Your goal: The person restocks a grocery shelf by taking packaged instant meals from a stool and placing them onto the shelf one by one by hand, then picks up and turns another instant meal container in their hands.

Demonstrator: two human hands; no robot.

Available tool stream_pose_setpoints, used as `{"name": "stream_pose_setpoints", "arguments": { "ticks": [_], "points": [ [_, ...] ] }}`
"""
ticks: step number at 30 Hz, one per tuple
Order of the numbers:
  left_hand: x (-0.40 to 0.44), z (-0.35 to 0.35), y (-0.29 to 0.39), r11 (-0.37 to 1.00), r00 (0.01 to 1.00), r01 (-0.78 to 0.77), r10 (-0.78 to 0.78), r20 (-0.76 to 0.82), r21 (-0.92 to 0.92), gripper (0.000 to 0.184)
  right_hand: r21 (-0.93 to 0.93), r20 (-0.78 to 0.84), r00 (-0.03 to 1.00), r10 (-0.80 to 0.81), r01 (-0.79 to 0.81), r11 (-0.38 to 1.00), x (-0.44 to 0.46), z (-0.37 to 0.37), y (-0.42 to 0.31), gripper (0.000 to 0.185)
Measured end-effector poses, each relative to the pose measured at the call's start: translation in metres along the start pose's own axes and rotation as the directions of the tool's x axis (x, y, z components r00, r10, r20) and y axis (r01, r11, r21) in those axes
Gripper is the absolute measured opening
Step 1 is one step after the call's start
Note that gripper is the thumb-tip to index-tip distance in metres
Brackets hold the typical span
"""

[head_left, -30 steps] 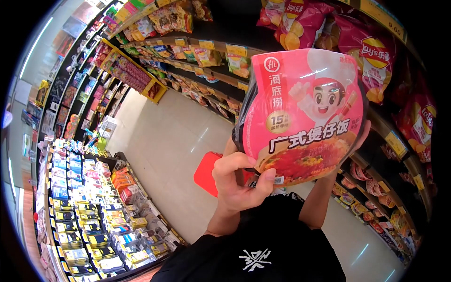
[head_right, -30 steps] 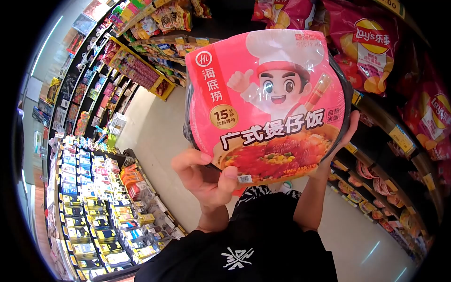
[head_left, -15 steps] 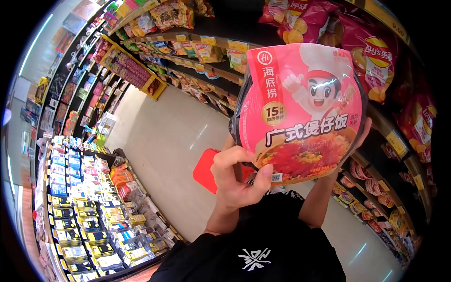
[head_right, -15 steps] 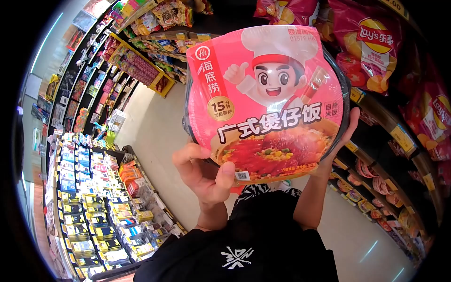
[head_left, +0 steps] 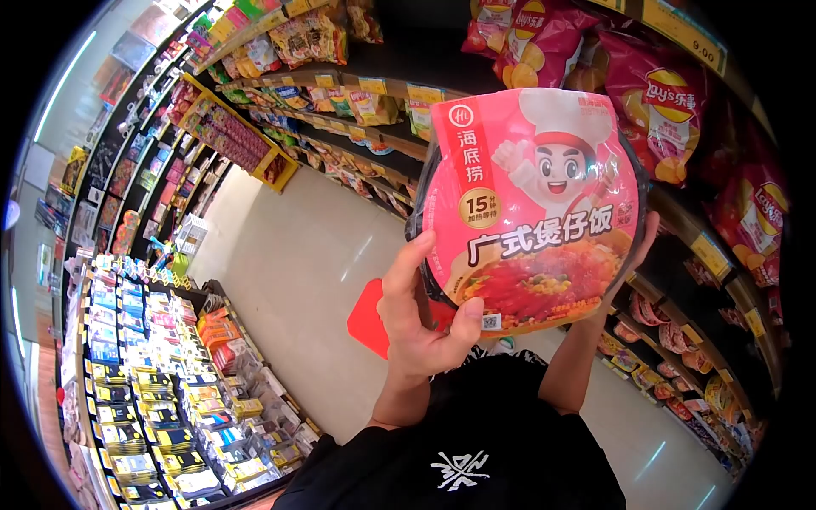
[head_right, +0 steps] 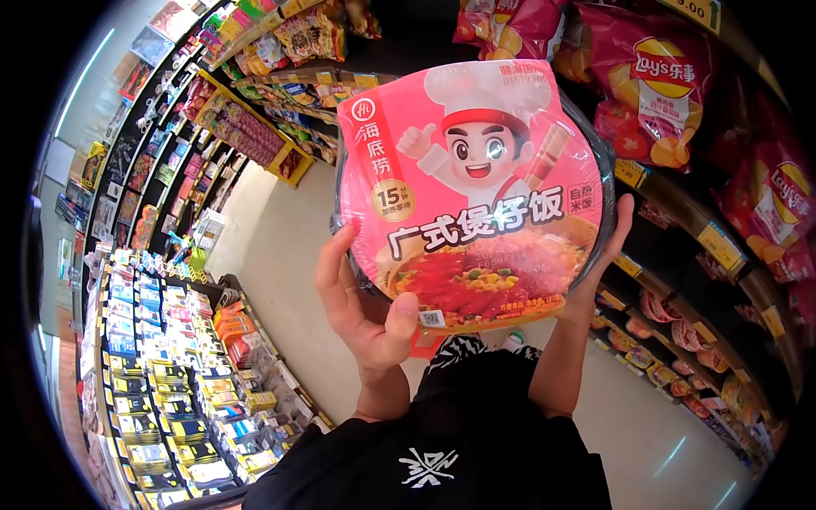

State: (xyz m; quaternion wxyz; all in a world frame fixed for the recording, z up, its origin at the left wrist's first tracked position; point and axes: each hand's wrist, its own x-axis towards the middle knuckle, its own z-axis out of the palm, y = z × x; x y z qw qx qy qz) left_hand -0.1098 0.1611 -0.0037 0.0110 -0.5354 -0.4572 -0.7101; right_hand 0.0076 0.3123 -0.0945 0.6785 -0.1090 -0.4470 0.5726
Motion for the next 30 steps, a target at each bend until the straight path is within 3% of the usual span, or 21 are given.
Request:
{"name": "stream_pose_setpoints", "arguments": {
  "ticks": [6,9,11,15,18,20,24,30],
  "points": [
    [-0.007,-0.008,-0.009,1.000,0.998,-0.002,0.003,0.067,-0.015,0.057,-0.146,0.006,0.999,-0.040,0.041,0.988,0.000,0.003,0.000,0.063],
    [-0.006,-0.005,-0.010,1.000,1.000,-0.008,0.008,-0.007,-0.003,0.050,0.031,-0.060,0.995,0.082,-0.080,0.996,0.003,-0.004,0.002,0.064],
    [-0.006,-0.007,-0.011,1.000,1.000,-0.008,0.008,-0.009,0.009,0.047,0.053,-0.075,0.992,0.104,-0.100,0.994,0.003,-0.005,0.002,0.064],
    [-0.010,-0.009,-0.014,1.000,1.000,0.001,-0.001,-0.005,-0.001,0.045,-0.154,-0.037,0.999,0.015,-0.021,0.988,0.001,-0.004,0.002,0.064],
    [-0.010,-0.011,-0.013,1.000,1.000,-0.008,0.007,0.008,0.009,0.044,0.031,-0.055,0.994,0.097,-0.096,0.995,0.001,-0.006,0.003,0.063],
    [-0.009,-0.011,-0.012,1.000,1.000,0.006,-0.006,0.010,0.010,0.045,0.052,-0.049,0.990,0.131,-0.129,0.990,0.001,-0.006,0.003,0.063],
    [-0.011,-0.016,-0.012,0.998,0.997,0.041,-0.044,0.068,0.044,0.054,-0.201,-0.008,0.998,0.070,-0.070,0.977,-0.002,-0.008,0.004,0.066],
    [-0.006,-0.014,-0.011,0.998,0.999,0.052,-0.052,0.004,0.037,0.064,-0.280,0.004,0.996,0.091,-0.086,0.956,-0.002,-0.013,0.006,0.066]
  ]
}}
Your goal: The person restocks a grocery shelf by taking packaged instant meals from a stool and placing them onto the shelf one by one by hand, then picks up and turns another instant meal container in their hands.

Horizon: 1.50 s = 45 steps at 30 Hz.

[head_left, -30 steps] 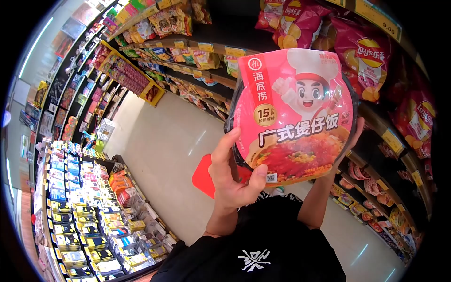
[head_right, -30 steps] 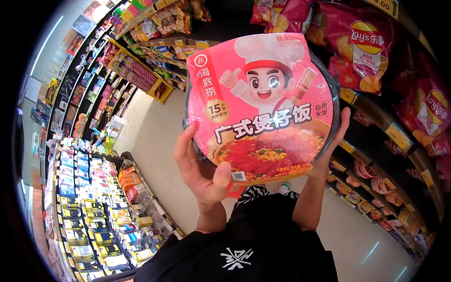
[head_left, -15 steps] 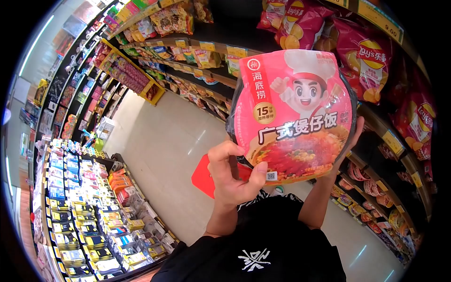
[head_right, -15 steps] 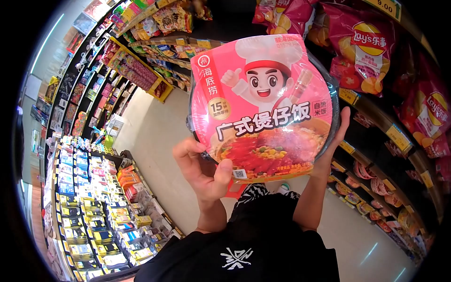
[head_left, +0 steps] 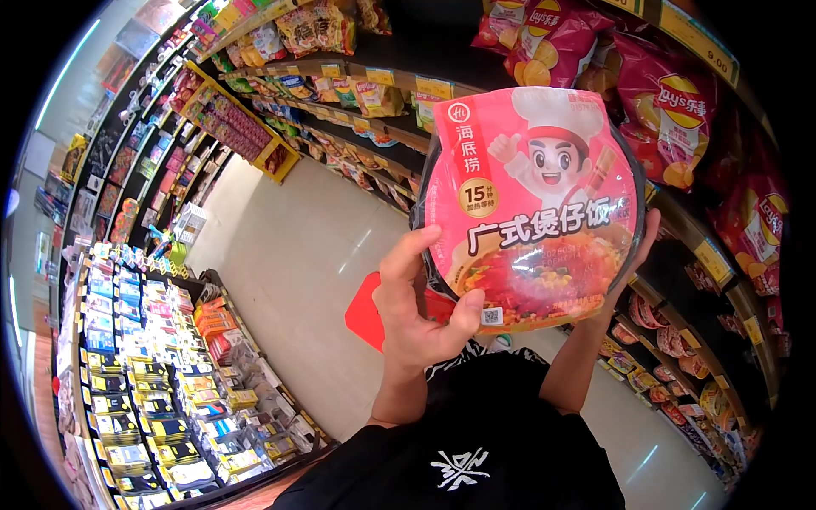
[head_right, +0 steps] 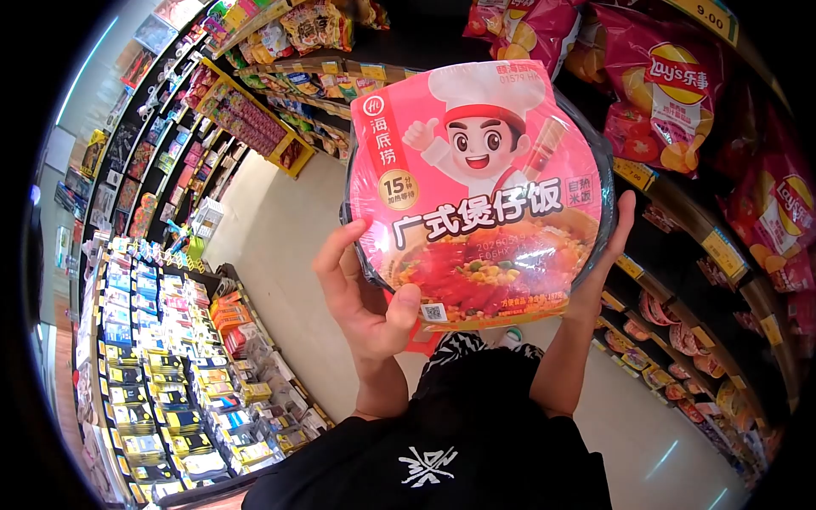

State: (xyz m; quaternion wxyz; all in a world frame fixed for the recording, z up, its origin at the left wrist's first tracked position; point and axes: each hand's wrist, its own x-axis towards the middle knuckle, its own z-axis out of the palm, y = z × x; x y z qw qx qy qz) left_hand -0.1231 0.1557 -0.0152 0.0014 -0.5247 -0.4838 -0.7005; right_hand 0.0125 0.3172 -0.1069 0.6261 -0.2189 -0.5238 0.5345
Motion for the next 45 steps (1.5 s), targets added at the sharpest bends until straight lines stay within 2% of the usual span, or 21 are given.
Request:
{"name": "stream_pose_setpoints", "arguments": {
  "ticks": [5,10,13,16,18,20,21,23,27,30,32,33,36,37,40,41,44,45],
  "points": [
    [0.005,-0.002,0.005,0.996,0.999,0.041,-0.042,0.013,0.081,0.070,0.040,0.020,0.999,0.048,-0.049,0.998,0.000,0.003,-0.012,0.065],
    [0.005,-0.002,0.003,0.995,0.998,0.063,-0.064,0.003,0.081,0.070,-0.022,0.072,0.997,-0.011,0.013,1.000,-0.001,0.000,-0.006,0.064],
    [0.002,-0.004,0.005,0.990,0.993,0.118,-0.119,0.008,0.079,0.064,-0.046,0.050,0.991,-0.122,0.125,0.991,0.000,-0.002,0.000,0.068],
    [-0.002,-0.010,0.008,0.981,0.982,0.170,-0.176,0.069,0.093,0.060,0.081,0.020,0.999,-0.037,0.035,0.996,-0.003,0.006,-0.011,0.073],
    [-0.003,-0.013,0.006,0.981,0.981,0.163,-0.173,0.088,0.104,0.057,0.101,0.089,0.996,0.020,-0.029,0.994,-0.005,0.002,-0.008,0.071],
    [-0.005,-0.013,0.003,0.986,0.989,0.126,-0.134,0.067,0.107,0.054,0.039,0.161,0.986,-0.039,0.033,0.999,-0.006,0.002,-0.011,0.073],
    [-0.005,-0.013,0.002,0.990,0.994,0.093,-0.099,0.051,0.109,0.052,-0.027,0.206,0.971,-0.122,0.131,0.991,-0.005,0.005,-0.016,0.076],
    [-0.003,-0.013,-0.001,0.993,0.999,0.026,-0.028,0.016,0.118,0.048,-0.074,0.249,0.951,-0.183,0.208,0.975,-0.005,0.007,-0.018,0.081],
    [-0.003,-0.014,0.000,0.993,1.000,0.019,-0.019,0.004,0.119,0.046,0.045,0.181,0.980,-0.086,0.079,0.996,-0.007,0.011,-0.017,0.083],
    [-0.004,-0.011,0.000,0.993,1.000,0.023,-0.024,0.007,0.117,0.045,0.035,0.166,0.982,-0.092,0.087,0.996,-0.008,0.008,-0.013,0.079],
    [-0.008,-0.015,0.000,0.987,0.999,0.028,-0.032,0.027,0.156,0.045,0.098,0.158,0.986,-0.055,0.040,0.994,-0.008,0.007,-0.013,0.076],
    [-0.010,-0.015,0.001,0.989,0.998,0.054,-0.055,0.005,0.137,0.045,0.187,0.146,0.989,0.004,-0.032,0.982,-0.008,0.009,-0.013,0.074],
    [-0.015,-0.016,0.001,0.993,0.996,0.091,-0.090,-0.015,0.074,0.048,0.225,0.230,0.973,0.028,-0.081,0.971,-0.009,0.009,-0.014,0.076],
    [-0.017,-0.019,-0.003,0.996,0.997,0.072,-0.072,-0.003,0.055,0.050,0.144,0.249,0.968,-0.042,0.006,0.990,-0.009,0.010,-0.016,0.093],
    [-0.019,-0.020,0.000,0.996,0.998,0.069,-0.068,-0.017,0.060,0.057,-0.006,0.288,0.936,-0.201,0.212,0.977,-0.007,0.008,-0.010,0.127],
    [-0.018,-0.020,0.000,0.997,0.999,0.040,-0.039,-0.017,0.064,0.058,-0.073,0.315,0.927,-0.203,0.237,0.969,-0.007,0.005,-0.011,0.126],
    [-0.020,-0.019,-0.001,1.000,0.999,0.011,-0.010,-0.051,0.029,0.062,-0.044,0.320,0.913,-0.252,0.280,0.959,-0.008,0.007,-0.010,0.127],
    [-0.021,-0.016,-0.002,0.999,0.996,0.005,-0.009,-0.086,-0.043,0.061,-0.044,0.318,0.905,-0.283,0.312,0.949,-0.008,0.007,-0.008,0.126]
  ]
}}
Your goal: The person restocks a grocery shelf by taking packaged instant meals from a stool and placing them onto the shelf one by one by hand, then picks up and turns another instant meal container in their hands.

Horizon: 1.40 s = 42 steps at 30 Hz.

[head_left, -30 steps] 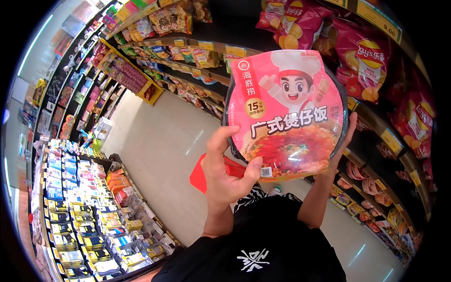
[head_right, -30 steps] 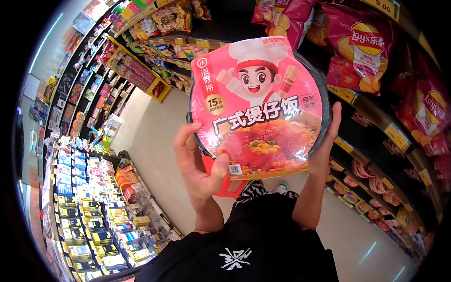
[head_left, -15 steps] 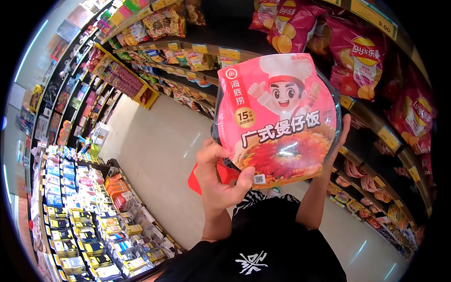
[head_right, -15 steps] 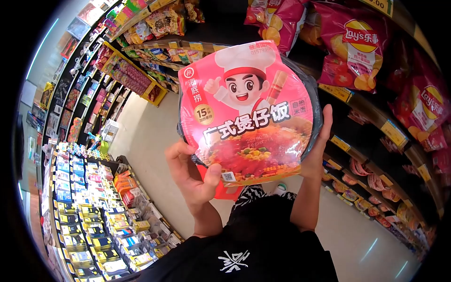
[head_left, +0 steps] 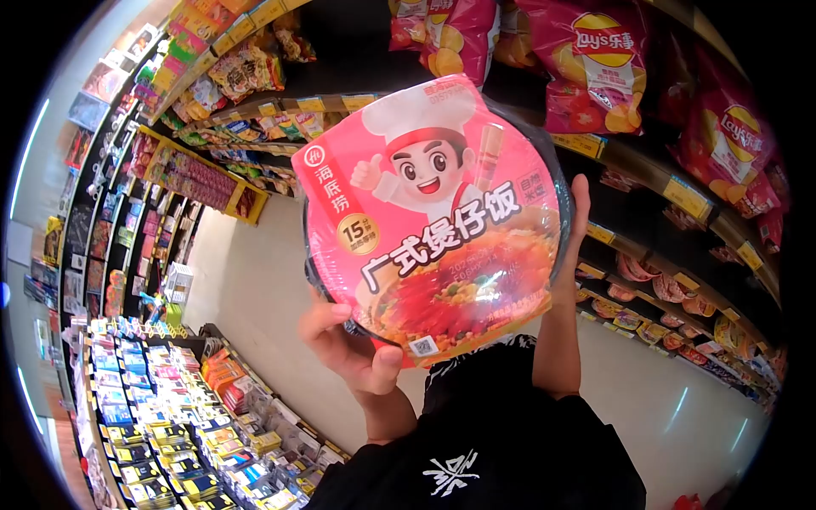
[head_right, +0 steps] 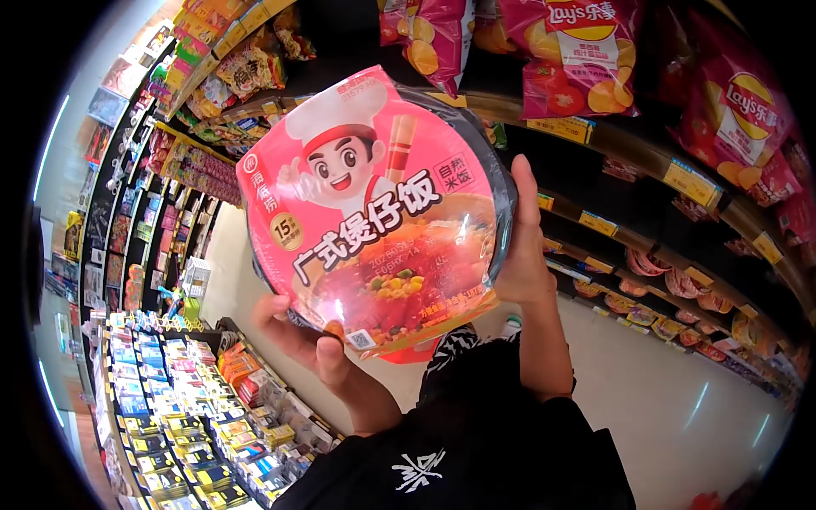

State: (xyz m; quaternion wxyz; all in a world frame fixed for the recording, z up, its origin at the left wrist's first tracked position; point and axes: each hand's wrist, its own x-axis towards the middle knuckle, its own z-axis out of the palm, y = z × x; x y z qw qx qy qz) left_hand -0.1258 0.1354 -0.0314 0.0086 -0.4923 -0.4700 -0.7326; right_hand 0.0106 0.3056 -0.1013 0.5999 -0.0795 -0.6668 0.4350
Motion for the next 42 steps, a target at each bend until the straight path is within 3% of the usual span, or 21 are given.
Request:
{"name": "stream_pose_setpoints", "arguments": {
  "ticks": [2,5,9,10,12,13,15,18,20,22,24,25,27,29,30,31,33,34,37,39,42],
  "points": [
    [-0.007,0.007,0.002,0.995,0.997,0.035,-0.042,-0.066,-0.098,0.068,0.028,-0.030,0.999,-0.018,0.019,0.999,0.000,0.004,0.001,0.125],
    [-0.012,0.010,0.003,0.997,0.992,0.000,-0.011,-0.129,-0.084,0.077,0.075,-0.084,0.996,-0.038,0.045,0.996,0.004,0.008,0.004,0.123],
    [-0.005,0.014,0.001,0.972,0.992,-0.096,0.077,-0.096,-0.212,0.086,0.215,-0.149,0.988,-0.030,0.062,0.975,0.009,0.017,-0.001,0.121],
    [-0.002,0.013,0.003,0.973,0.990,-0.136,0.129,-0.052,-0.187,0.079,0.276,-0.163,0.986,-0.022,0.067,0.959,0.011,0.022,-0.005,0.120],
    [-0.003,0.012,-0.001,0.986,0.986,-0.111,0.094,-0.137,-0.121,0.102,0.422,-0.160,0.987,0.020,0.050,0.905,0.015,0.031,-0.020,0.119],
    [-0.006,0.010,-0.005,0.992,0.980,-0.095,0.078,-0.183,-0.087,0.114,0.490,-0.137,0.989,0.061,0.015,0.872,0.017,0.035,-0.031,0.119],
    [-0.012,0.007,-0.014,0.998,0.991,-0.052,0.049,-0.127,-0.019,0.115,0.626,-0.070,0.977,0.202,-0.115,0.772,0.014,0.040,-0.055,0.118],
    [-0.025,0.000,-0.026,0.993,0.999,-0.029,0.025,0.035,0.110,0.116,0.647,0.102,0.885,0.454,-0.405,0.645,0.018,0.037,-0.081,0.116],
    [-0.029,-0.004,-0.030,0.987,0.997,-0.011,-0.002,0.080,0.161,0.118,0.647,0.112,0.866,0.487,-0.436,0.625,0.020,0.036,-0.088,0.116],
    [-0.026,-0.010,-0.032,0.982,0.997,0.016,-0.030,0.070,0.189,0.119,0.593,0.113,0.909,0.400,-0.385,0.708,0.021,0.031,-0.082,0.117],
    [-0.021,-0.015,-0.031,0.978,0.996,0.091,-0.094,0.007,0.186,0.120,0.421,0.154,0.975,0.161,-0.212,0.882,0.025,0.021,-0.067,0.117],
    [-0.017,-0.016,-0.029,0.973,0.983,0.182,-0.176,-0.054,0.139,0.121,0.336,0.170,0.984,0.046,-0.102,0.936,0.028,0.018,-0.065,0.115],
    [-0.008,-0.008,-0.013,0.863,0.826,0.494,-0.504,-0.251,-0.107,0.121,0.300,0.151,0.988,-0.017,-0.030,0.953,0.030,0.018,-0.060,0.108],
    [-0.007,-0.013,-0.018,0.825,0.832,0.478,-0.535,-0.145,-0.301,0.108,0.168,0.103,0.992,-0.070,0.052,0.984,0.029,0.020,-0.052,0.100],
    [-0.007,-0.021,-0.030,0.859,0.928,0.351,-0.373,0.012,-0.373,0.095,0.052,0.065,0.993,-0.095,0.092,0.994,0.028,0.023,-0.048,0.097],
    [-0.008,-0.022,-0.035,0.912,0.947,0.315,-0.320,0.024,-0.262,0.097,-0.069,0.029,0.992,-0.126,0.127,0.989,0.028,0.026,-0.044,0.093],
    [-0.004,-0.018,-0.038,0.977,0.977,0.211,-0.209,0.047,-0.034,0.102,-0.131,-0.036,0.977,-0.211,0.205,0.970,0.034,0.026,-0.040,0.088],
    [-0.002,-0.021,-0.041,0.968,0.966,0.252,-0.252,0.062,0.005,0.108,-0.181,-0.041,0.969,-0.245,0.234,0.955,0.039,0.023,-0.042,0.088],
    [0.009,-0.006,-0.032,0.936,0.933,0.352,-0.348,0.093,-0.026,0.115,-0.139,-0.034,0.965,-0.261,0.254,0.957,0.042,0.020,-0.034,0.091],
    [0.012,0.004,-0.024,0.915,0.915,0.398,-0.389,0.104,-0.074,0.118,0.090,-0.058,0.974,-0.220,0.224,0.970,0.041,0.025,-0.022,0.094],
    [0.002,-0.015,-0.044,0.914,0.915,0.400,-0.395,0.077,-0.072,0.120,0.145,-0.090,0.982,-0.164,0.176,0.974,0.039,0.022,-0.017,0.111]
  ]
}}
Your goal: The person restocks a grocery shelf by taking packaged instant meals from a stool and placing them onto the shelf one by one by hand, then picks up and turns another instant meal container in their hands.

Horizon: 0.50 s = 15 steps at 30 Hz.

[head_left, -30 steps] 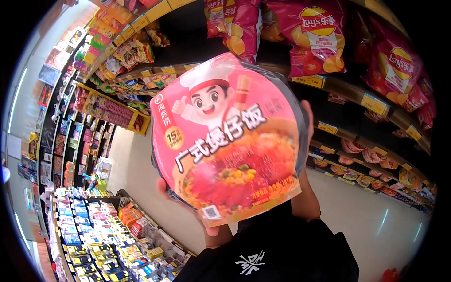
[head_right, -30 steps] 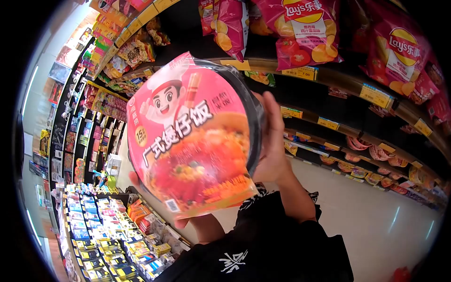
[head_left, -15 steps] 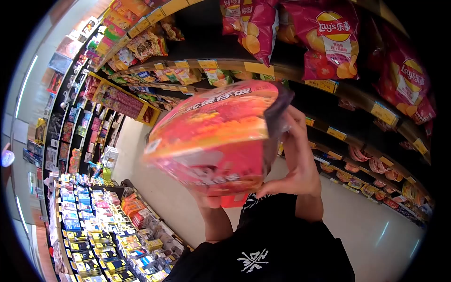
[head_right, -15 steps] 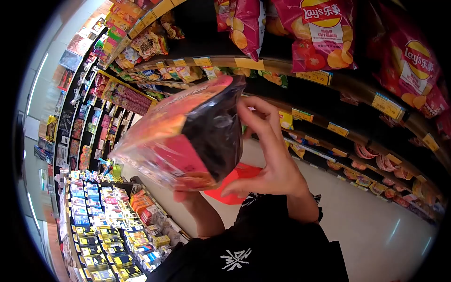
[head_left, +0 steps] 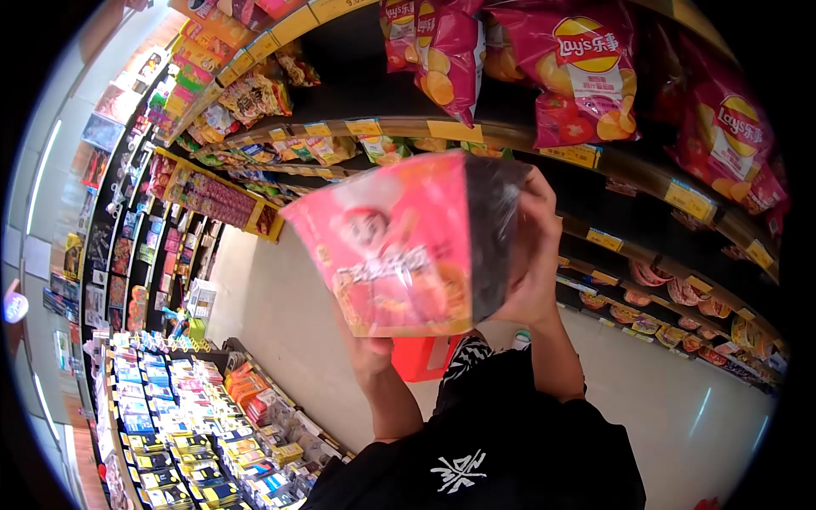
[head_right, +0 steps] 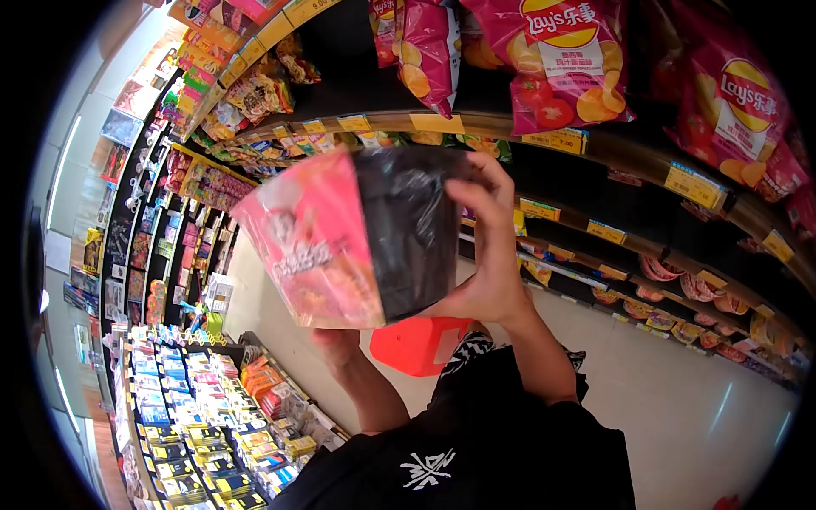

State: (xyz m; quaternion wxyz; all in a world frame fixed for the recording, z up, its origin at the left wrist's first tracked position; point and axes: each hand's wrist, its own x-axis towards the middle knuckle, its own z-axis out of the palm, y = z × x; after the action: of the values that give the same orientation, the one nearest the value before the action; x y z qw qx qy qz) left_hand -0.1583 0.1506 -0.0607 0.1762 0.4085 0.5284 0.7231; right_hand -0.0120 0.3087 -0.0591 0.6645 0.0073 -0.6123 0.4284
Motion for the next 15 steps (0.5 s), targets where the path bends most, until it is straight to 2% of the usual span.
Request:
{"name": "stream_pose_setpoints", "arguments": {
  "ticks": [2,3,5,6,9,15],
  "points": [
    [0.006,0.005,0.009,0.969,0.994,-0.092,0.077,0.075,0.228,0.122,0.054,-0.052,0.995,0.087,-0.084,0.995,-0.001,0.002,-0.005,0.118],
    [0.009,0.013,0.014,0.956,0.990,-0.129,0.111,0.083,0.262,0.123,0.196,-0.099,0.962,0.255,-0.232,0.953,0.003,0.004,-0.016,0.117],
    [0.015,0.029,0.024,0.922,0.979,-0.201,0.178,0.099,0.330,0.125,0.475,-0.115,0.811,0.574,-0.463,0.748,0.011,0.011,-0.034,0.114],
    [0.022,0.039,0.027,0.904,0.965,-0.262,0.242,0.099,0.339,0.126,0.479,-0.099,0.803,0.588,-0.479,0.735,0.011,0.012,-0.034,0.109],
    [0.022,0.050,0.022,0.910,0.955,-0.293,0.290,0.054,0.294,0.127,0.464,-0.039,0.793,0.608,-0.524,0.714,0.010,0.011,-0.028,0.107],
    [0.009,0.039,0.013,0.967,0.993,-0.114,0.120,-0.010,0.228,0.130,0.464,-0.011,0.817,0.577,-0.507,0.726,0.012,0.007,-0.023,0.110]
  ]
}}
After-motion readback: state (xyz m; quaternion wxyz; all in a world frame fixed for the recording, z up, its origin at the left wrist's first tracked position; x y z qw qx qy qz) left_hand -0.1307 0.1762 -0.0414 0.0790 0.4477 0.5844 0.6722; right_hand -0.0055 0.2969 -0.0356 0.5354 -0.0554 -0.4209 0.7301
